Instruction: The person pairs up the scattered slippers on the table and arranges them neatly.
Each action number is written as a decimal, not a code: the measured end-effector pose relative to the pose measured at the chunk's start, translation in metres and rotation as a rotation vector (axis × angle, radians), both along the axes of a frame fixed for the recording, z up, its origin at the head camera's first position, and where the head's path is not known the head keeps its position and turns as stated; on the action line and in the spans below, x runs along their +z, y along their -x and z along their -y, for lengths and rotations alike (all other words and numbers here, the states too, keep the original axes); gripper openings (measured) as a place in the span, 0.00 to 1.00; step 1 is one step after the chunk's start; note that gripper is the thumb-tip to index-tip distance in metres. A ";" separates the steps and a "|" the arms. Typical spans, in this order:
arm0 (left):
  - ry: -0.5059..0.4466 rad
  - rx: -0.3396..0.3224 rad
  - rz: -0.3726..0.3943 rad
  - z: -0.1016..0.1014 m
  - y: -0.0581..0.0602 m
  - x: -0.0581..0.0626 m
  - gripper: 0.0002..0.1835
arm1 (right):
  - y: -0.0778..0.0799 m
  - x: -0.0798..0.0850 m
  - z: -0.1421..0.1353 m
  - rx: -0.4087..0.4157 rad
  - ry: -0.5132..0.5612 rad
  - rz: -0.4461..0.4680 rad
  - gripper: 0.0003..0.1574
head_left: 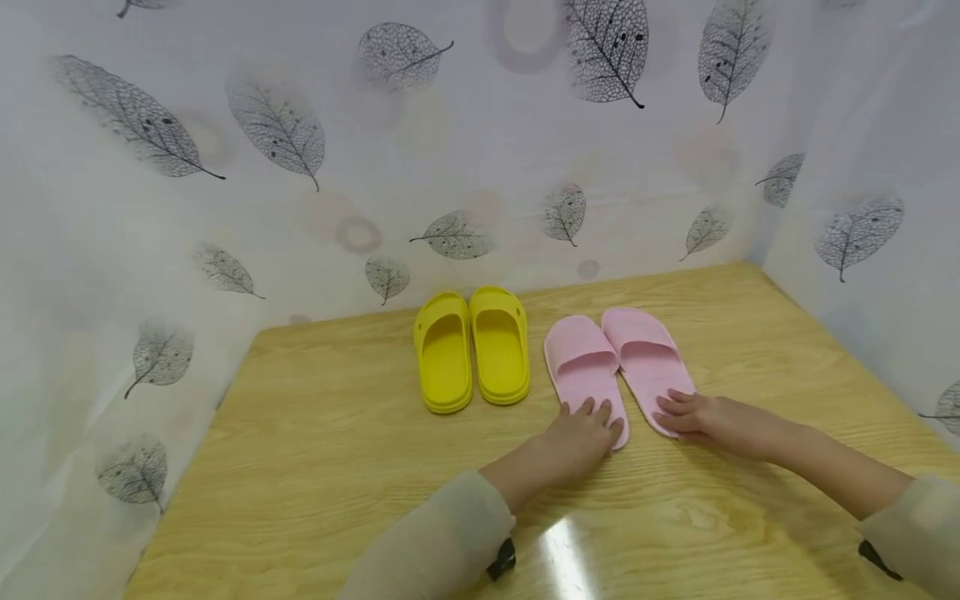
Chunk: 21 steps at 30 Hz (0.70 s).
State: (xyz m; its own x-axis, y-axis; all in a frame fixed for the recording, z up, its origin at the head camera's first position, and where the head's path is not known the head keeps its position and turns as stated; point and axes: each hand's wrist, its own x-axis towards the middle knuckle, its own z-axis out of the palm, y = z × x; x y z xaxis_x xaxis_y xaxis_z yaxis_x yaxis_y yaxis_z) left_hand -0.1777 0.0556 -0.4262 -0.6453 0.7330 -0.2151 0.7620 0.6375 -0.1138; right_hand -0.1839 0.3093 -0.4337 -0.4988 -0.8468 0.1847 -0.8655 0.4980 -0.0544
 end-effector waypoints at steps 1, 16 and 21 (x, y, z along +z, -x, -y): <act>-0.001 0.000 0.001 0.000 0.001 0.000 0.24 | 0.001 0.000 0.000 0.000 0.003 0.006 0.22; 0.009 0.030 0.039 0.002 0.005 0.002 0.25 | 0.009 0.000 0.000 -0.042 0.025 0.070 0.21; 0.003 0.036 0.049 0.002 0.008 0.002 0.25 | 0.012 -0.001 -0.001 -0.051 0.037 0.075 0.22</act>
State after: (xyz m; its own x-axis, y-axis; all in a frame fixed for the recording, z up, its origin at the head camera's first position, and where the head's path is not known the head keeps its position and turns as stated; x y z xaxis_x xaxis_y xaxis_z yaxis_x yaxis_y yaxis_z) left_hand -0.1862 0.0540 -0.4244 -0.6596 0.7090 -0.2494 0.7436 0.6639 -0.0790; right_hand -0.1956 0.3099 -0.4350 -0.5545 -0.8134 0.1755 -0.8320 0.5376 -0.1371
